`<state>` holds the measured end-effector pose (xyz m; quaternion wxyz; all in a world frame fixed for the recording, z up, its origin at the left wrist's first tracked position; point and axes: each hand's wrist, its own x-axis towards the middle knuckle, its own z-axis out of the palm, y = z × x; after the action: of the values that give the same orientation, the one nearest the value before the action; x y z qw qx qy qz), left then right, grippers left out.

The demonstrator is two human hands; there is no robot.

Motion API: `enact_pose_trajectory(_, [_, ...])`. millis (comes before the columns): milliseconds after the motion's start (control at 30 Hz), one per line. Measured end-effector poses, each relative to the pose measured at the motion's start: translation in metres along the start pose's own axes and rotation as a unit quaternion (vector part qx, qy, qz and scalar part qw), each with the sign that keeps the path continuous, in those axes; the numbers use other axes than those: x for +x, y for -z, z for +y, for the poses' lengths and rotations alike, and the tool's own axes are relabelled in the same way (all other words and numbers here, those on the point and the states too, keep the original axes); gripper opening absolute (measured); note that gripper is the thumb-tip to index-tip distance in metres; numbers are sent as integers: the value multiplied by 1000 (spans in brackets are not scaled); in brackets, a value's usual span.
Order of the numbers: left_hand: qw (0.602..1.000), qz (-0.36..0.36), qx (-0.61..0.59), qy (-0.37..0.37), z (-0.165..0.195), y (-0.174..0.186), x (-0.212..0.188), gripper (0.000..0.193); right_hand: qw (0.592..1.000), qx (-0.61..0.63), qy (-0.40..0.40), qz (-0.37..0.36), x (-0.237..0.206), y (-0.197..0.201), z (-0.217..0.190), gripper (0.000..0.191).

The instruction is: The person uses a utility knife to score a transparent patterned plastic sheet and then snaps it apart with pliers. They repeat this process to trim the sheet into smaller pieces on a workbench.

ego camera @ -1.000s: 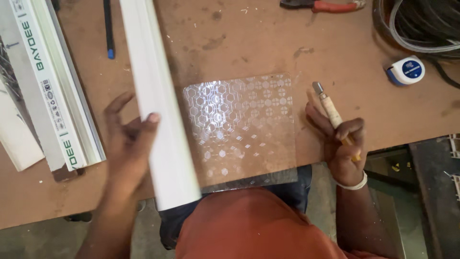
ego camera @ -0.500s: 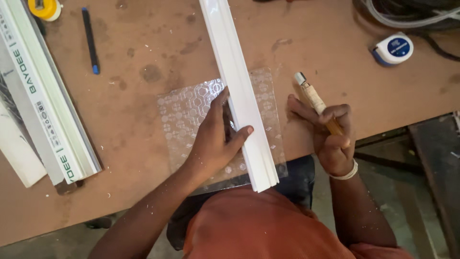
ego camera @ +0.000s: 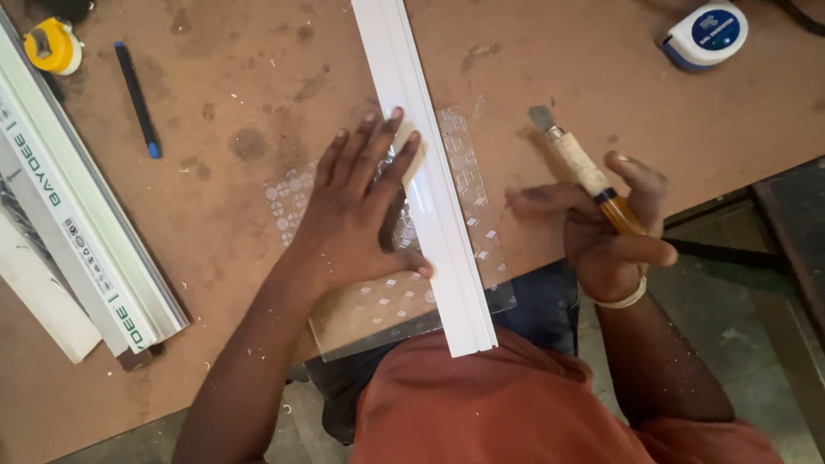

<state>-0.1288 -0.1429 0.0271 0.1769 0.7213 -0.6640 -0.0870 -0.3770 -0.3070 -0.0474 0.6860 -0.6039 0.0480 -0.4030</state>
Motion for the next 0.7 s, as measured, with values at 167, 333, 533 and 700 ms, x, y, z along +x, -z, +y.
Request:
enact_pose_trajectory(167, [999,-7,-32,-11,5,-16,8,134,994,-14,52,97,-9,7,15,99])
enact_pose_trajectory(333, [999,19,-43,-12,5,-21,7,130,988,-30,49,143,-26,16,23,101])
enact_pose_trajectory(533, [998,19,-58,-11,4,-24,9,130,980,-9,54,189,-33,24,28,103])
enact_pose_trajectory(700, [998,9,-59,-10,4,-26,11,131,978,-19,49,201,-36,27,29,103])
